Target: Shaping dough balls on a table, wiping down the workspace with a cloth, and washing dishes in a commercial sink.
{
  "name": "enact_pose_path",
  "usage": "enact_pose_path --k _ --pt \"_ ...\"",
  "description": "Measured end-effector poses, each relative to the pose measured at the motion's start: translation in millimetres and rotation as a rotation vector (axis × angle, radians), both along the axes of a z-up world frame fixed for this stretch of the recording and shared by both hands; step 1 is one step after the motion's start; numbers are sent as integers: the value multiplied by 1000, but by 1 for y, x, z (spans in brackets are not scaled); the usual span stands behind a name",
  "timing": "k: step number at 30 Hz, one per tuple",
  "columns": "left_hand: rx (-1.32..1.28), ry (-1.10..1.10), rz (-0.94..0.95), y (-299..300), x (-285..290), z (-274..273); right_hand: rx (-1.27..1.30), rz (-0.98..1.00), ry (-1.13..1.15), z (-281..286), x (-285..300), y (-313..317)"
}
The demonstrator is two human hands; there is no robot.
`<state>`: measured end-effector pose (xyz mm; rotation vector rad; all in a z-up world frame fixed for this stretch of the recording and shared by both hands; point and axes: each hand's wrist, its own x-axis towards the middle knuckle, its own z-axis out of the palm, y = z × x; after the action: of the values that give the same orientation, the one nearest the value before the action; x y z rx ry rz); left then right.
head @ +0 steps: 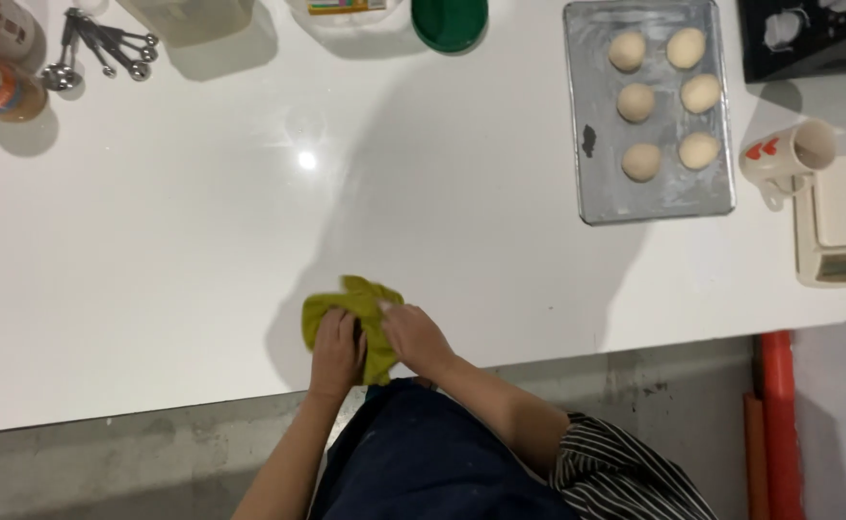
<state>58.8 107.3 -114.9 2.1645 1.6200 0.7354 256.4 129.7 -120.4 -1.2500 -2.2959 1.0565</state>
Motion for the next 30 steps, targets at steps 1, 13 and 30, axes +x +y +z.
enact_pose_path --k 1,13,30 --pt "-41 -53 -30 11 8 18 -105 -209 31 11 2 -1" --pt "-160 -13 -249 64 118 12 253 -583 -262 25 66 69" --pt "-226 36 -536 63 114 -12 213 -557 -280 -18 104 44"
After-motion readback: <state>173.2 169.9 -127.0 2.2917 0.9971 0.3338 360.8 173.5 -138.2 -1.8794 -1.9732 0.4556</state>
